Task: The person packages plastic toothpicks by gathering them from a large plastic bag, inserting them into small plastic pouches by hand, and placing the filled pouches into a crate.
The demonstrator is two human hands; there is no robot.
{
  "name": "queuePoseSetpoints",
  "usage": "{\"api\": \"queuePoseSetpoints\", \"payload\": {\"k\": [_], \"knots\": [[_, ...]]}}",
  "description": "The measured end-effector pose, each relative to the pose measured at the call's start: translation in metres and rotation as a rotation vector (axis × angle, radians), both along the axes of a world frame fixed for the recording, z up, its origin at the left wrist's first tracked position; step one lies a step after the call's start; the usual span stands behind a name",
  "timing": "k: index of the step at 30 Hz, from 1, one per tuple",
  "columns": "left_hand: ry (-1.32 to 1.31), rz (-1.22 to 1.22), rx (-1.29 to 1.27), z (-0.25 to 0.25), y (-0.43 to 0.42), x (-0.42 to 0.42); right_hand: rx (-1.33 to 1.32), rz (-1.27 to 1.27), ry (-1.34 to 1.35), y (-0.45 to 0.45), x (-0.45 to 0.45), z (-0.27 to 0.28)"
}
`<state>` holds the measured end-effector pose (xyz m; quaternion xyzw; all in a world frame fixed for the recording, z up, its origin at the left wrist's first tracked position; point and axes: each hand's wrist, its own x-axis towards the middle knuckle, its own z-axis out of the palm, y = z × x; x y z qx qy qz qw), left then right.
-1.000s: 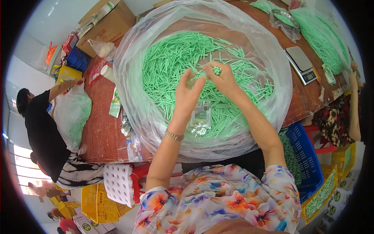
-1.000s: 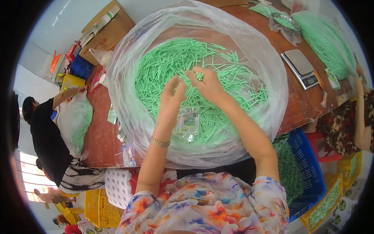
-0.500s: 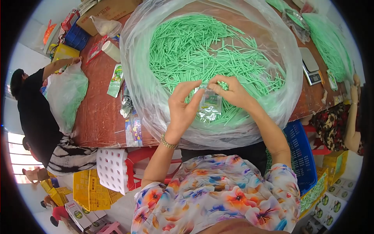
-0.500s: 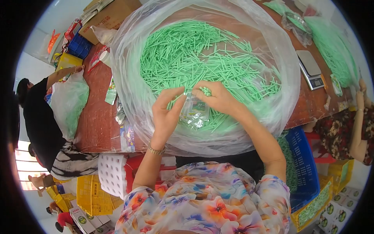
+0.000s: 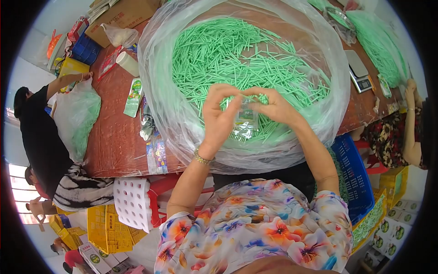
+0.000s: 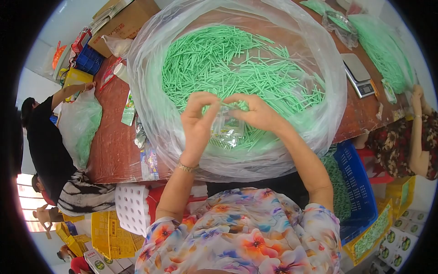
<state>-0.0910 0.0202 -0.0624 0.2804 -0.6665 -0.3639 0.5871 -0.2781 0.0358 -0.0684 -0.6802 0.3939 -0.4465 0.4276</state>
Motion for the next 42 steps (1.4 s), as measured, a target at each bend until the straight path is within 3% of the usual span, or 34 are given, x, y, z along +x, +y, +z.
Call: {"api": "queuePoseSetpoints", "payload": {"k": [1,3,4,6,8,12,17,21,23,25,28,31,32,33,34,35,42], "knots": [[0.046,0.045,0.054,0.000,-0.002,0.006,0.001,-0.001,0.002,-0.002,-0.006,-0.002],[0.046,0.162,0.148,0.002,-0.010,0.021,-0.034,-0.159,0.315,-0.005,-0.017,-0.002],[-0.122,0.258,0.056,0.002,-0.016,0.030,-0.034,-0.157,0.314,-0.003,-0.015,0.000],[-0.272,0.362,-0.022,0.002,-0.014,0.035,-0.049,-0.230,0.805,0.002,-0.009,0.006],[-0.423,0.462,-0.106,-0.001,-0.009,0.038,-0.140,-0.258,0.819,-0.001,-0.007,-0.012],[-0.540,0.269,-0.079,-0.018,0.006,0.044,-0.197,-0.303,0.813,-0.004,-0.006,-0.016],[-0.596,0.262,-0.096,-0.010,0.007,0.035,-0.274,-0.328,0.604,0.003,-0.009,-0.011],[-0.565,0.203,-0.125,-0.009,0.005,0.017,-0.057,-0.269,0.368,0.007,-0.009,0.009],[-0.230,-0.033,0.462,-0.014,0.005,0.011,-0.024,-0.243,0.293,0.006,-0.010,0.009],[-0.202,-0.001,0.305,-0.017,0.004,0.007,-0.133,-0.227,0.013,0.002,-0.008,0.006],[-0.085,-0.065,0.524,-0.016,0.006,0.010,-0.036,-0.256,-0.083,0.003,-0.016,0.017],[-0.090,-0.061,0.566,-0.023,0.002,0.023,0.153,-0.273,-0.217,0.001,-0.023,0.025],[-0.098,-0.067,0.562,-0.023,0.002,0.022,0.286,-0.278,-0.298,0.000,-0.025,0.026],[-0.150,-0.060,0.353,-0.022,0.004,0.019,0.283,-0.285,-0.303,-0.002,-0.024,0.028],[-0.197,-0.052,0.144,-0.022,0.006,0.018,0.098,-0.294,-0.301,-0.007,-0.018,0.030],[-0.199,-0.055,0.142,-0.021,0.007,0.017,-0.085,-0.300,-0.296,-0.011,-0.012,0.032],[-0.326,0.043,-0.011,-0.016,0.009,0.014,-0.139,-0.265,-0.429,-0.012,0.016,0.039]]}}
